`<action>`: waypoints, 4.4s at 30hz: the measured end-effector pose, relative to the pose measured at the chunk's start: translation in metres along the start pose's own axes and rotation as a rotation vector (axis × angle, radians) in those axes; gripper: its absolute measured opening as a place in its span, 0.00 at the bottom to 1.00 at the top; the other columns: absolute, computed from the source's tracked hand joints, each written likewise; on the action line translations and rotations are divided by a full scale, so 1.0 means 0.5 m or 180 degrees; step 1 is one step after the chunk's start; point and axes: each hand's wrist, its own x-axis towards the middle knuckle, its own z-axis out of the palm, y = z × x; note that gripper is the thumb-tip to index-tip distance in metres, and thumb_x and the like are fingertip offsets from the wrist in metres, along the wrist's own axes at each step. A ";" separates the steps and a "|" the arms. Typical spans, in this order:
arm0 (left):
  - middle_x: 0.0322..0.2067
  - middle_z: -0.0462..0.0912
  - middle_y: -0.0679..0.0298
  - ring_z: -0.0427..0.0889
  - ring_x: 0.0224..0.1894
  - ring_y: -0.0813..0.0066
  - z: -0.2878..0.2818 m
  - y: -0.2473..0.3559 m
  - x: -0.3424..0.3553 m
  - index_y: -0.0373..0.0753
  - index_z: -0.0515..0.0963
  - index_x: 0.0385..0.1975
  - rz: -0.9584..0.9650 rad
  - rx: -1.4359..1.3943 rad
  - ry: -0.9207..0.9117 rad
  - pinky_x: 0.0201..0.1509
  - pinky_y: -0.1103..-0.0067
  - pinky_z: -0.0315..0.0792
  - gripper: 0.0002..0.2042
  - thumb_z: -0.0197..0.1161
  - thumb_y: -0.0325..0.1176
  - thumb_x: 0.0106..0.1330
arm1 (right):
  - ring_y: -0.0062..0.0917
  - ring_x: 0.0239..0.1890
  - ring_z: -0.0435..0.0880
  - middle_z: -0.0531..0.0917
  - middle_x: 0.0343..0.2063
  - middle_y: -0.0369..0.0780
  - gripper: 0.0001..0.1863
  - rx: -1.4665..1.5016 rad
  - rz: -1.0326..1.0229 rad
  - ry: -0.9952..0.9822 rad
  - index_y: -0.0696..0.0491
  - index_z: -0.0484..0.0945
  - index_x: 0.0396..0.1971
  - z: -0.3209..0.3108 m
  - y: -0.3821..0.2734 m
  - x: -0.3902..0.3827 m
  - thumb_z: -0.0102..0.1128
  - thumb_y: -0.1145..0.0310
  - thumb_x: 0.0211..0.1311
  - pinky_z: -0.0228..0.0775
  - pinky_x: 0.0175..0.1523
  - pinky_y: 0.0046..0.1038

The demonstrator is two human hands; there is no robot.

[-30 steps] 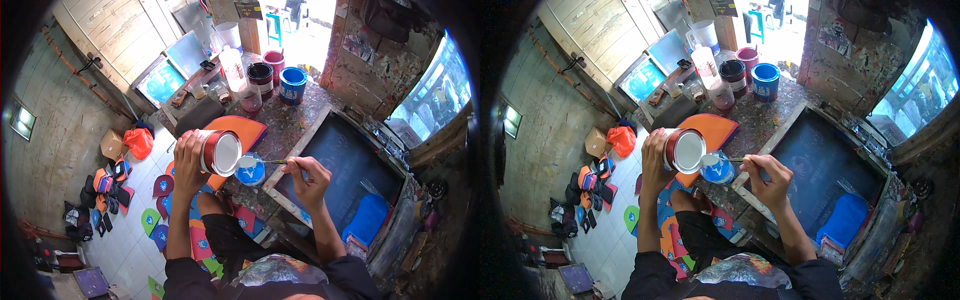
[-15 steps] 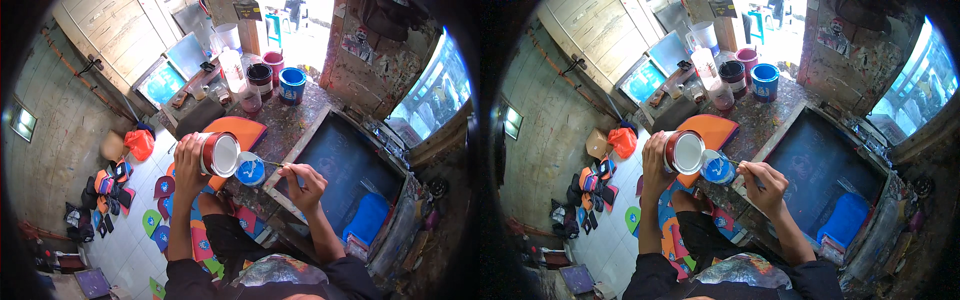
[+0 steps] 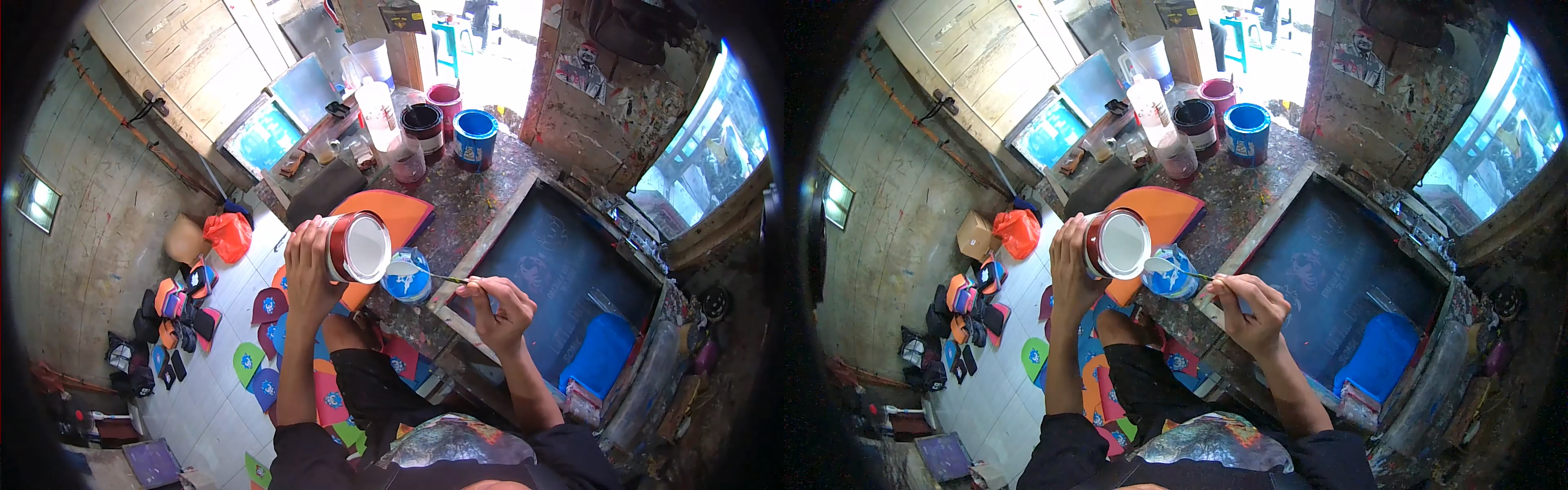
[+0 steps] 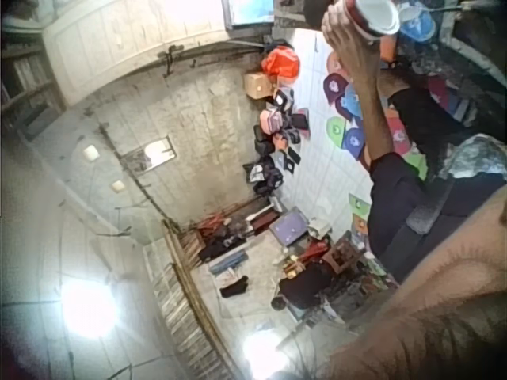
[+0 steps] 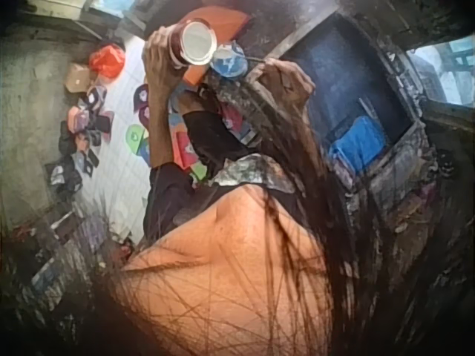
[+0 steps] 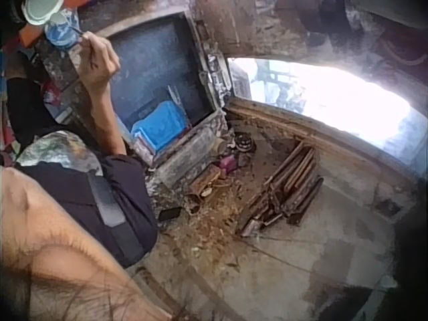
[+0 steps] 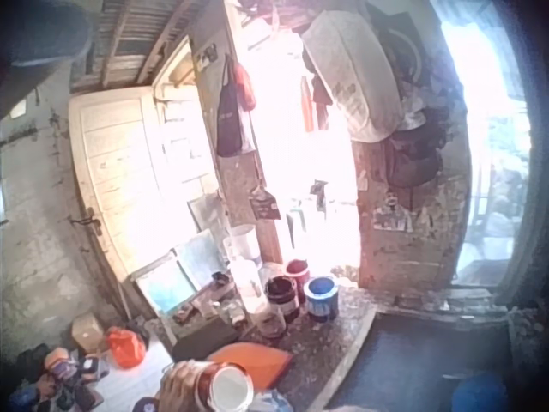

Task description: The person mixes white paint into a container of blue paint using a plastic spoon.

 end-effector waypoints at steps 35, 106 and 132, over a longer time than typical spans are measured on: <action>0.66 0.74 0.51 0.71 0.70 0.48 -0.041 0.012 0.024 0.38 0.66 0.70 -0.0264 -0.0153 -0.0178 0.74 0.57 0.64 0.53 0.85 0.33 0.37 | 0.28 0.30 0.90 0.90 0.31 0.42 0.07 0.0400 -0.0507 -0.0962 0.57 0.89 0.41 0.123 -0.007 0.229 0.74 0.74 0.64 0.81 0.36 0.27; 0.63 0.76 0.50 0.78 0.66 0.53 0.318 0.183 -0.182 0.36 0.66 0.69 -0.1797 -0.3189 0.0280 0.70 0.64 0.72 0.50 0.88 0.34 0.42 | 0.38 0.39 0.85 0.86 0.34 0.44 0.08 -0.0565 0.0186 -0.3703 0.60 0.88 0.41 0.134 0.093 0.175 0.67 0.75 0.64 0.80 0.49 0.37; 0.61 0.77 0.54 0.80 0.63 0.60 0.333 0.189 -0.209 0.34 0.64 0.70 -0.2414 -0.3444 0.0089 0.68 0.68 0.75 0.54 0.90 0.33 0.39 | 0.39 0.37 0.84 0.83 0.33 0.45 0.10 0.0140 0.0168 -0.3182 0.59 0.87 0.44 0.140 0.102 0.162 0.67 0.72 0.65 0.79 0.44 0.38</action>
